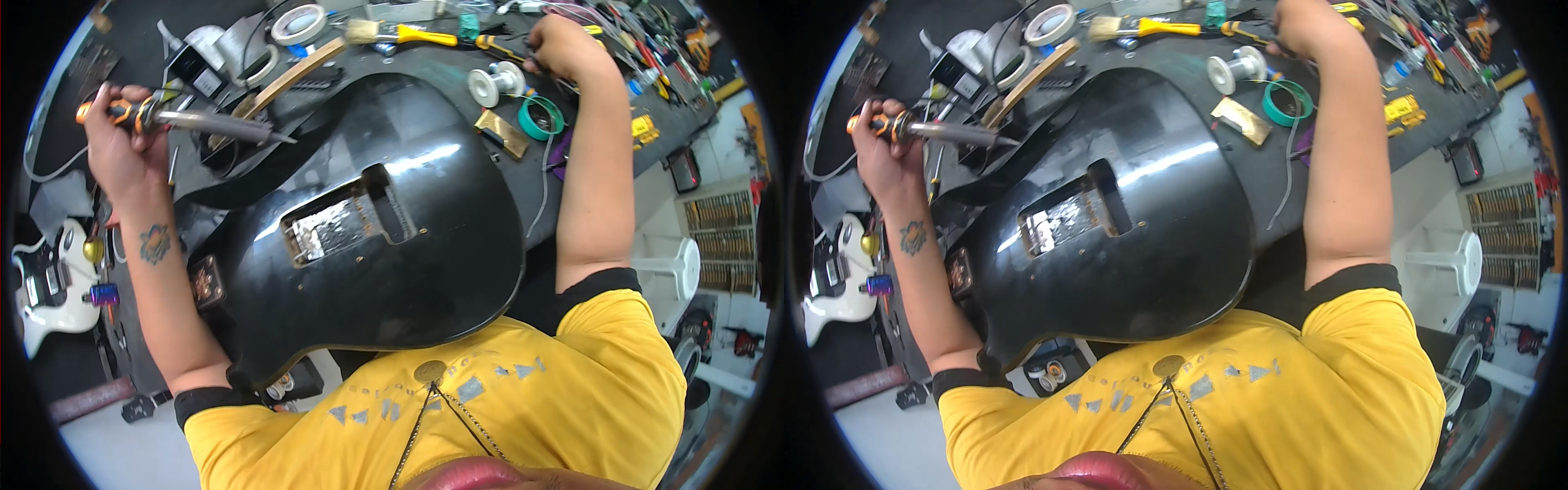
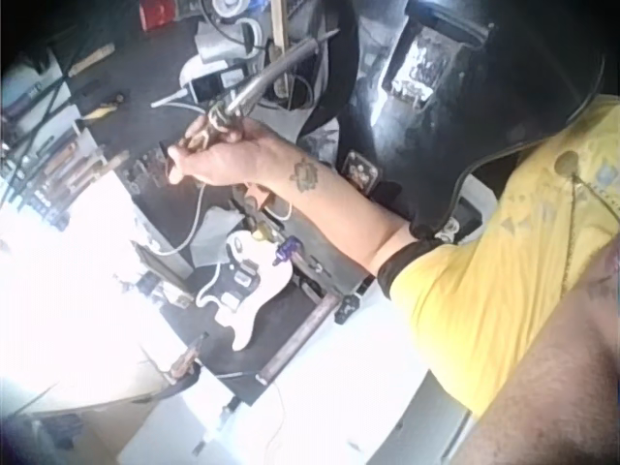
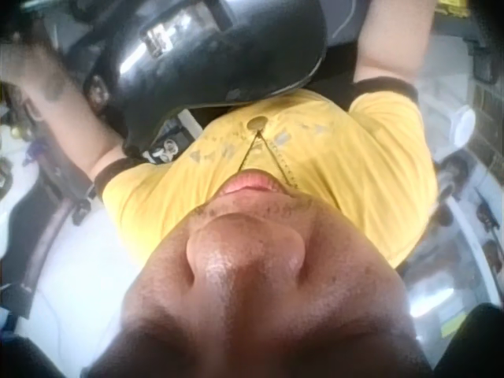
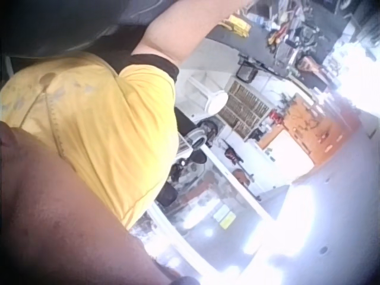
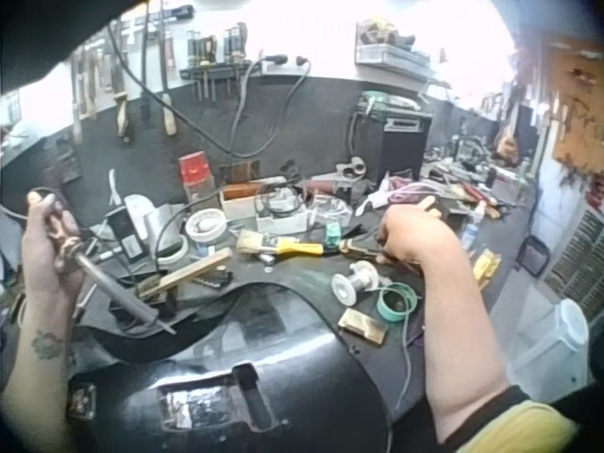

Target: The person solders a wire connection inside the electronics cavity of an electric guitar using a soldering iron and wire, at one point using scissors to snip a component.

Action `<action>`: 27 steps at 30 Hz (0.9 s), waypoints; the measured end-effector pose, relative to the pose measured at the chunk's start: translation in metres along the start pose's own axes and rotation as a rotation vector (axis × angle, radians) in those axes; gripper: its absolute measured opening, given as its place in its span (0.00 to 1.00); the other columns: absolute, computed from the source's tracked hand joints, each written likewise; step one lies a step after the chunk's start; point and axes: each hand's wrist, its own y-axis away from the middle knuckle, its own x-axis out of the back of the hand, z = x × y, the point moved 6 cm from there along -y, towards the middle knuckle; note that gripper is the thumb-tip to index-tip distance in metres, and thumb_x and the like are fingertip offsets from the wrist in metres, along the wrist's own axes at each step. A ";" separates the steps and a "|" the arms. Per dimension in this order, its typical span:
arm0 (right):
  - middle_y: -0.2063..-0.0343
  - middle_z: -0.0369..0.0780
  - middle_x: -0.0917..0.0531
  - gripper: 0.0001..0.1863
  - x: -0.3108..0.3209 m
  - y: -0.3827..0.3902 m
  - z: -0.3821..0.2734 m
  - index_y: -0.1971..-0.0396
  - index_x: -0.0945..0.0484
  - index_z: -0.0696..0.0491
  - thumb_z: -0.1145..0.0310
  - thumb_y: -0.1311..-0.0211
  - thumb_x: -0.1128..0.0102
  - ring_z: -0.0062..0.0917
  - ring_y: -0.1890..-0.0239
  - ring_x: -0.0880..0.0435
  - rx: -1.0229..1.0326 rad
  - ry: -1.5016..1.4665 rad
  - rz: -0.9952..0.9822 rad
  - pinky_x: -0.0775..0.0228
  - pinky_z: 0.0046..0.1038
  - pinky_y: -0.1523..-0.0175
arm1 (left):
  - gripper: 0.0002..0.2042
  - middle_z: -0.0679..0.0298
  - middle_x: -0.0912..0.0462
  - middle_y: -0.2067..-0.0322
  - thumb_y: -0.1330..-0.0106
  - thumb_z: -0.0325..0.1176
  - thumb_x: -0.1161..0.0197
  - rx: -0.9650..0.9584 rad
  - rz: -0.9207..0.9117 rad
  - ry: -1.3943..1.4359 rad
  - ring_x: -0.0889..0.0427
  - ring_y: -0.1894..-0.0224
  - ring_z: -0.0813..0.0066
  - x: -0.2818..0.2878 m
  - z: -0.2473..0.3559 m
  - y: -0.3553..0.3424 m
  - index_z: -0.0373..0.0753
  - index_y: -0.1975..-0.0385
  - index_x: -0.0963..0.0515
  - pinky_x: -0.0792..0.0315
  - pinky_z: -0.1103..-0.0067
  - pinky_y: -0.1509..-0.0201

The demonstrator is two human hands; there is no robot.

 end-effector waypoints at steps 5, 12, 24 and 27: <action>0.72 0.43 0.12 0.10 -0.005 -0.012 0.024 0.58 0.17 0.63 0.80 0.38 0.38 0.24 0.73 0.14 -0.082 -0.087 -0.017 0.22 0.29 0.69 | 0.08 0.53 0.17 0.70 0.25 0.35 0.43 -0.057 -0.109 -0.022 0.35 0.88 0.83 -0.022 -0.005 0.001 0.37 0.63 0.25 0.41 0.88 0.85; 0.68 0.41 0.13 0.09 0.002 0.012 -0.012 0.57 0.16 0.61 0.78 0.36 0.37 0.23 0.69 0.17 -0.008 0.042 -0.025 0.24 0.29 0.62 | 0.08 0.51 0.17 0.69 0.24 0.34 0.46 -0.041 -0.122 -0.017 0.37 0.88 0.84 -0.014 0.002 0.008 0.36 0.62 0.25 0.39 0.89 0.83; 0.62 0.44 0.13 0.10 -0.059 0.159 -0.201 0.61 0.13 0.55 0.66 0.39 0.33 0.41 0.52 0.18 1.063 -0.326 -0.348 0.27 0.40 0.42 | 0.08 0.59 0.20 0.72 0.25 0.35 0.44 0.017 0.116 0.094 0.39 0.90 0.85 0.012 0.037 0.024 0.38 0.66 0.26 0.42 0.86 0.85; 0.61 0.42 0.14 0.10 -0.063 0.163 -0.207 0.60 0.12 0.53 0.66 0.39 0.33 0.41 0.50 0.19 1.032 -0.268 -0.306 0.28 0.39 0.42 | 0.09 0.59 0.21 0.72 0.25 0.35 0.44 0.035 0.122 0.125 0.38 0.91 0.85 0.021 0.038 0.040 0.37 0.65 0.26 0.41 0.86 0.85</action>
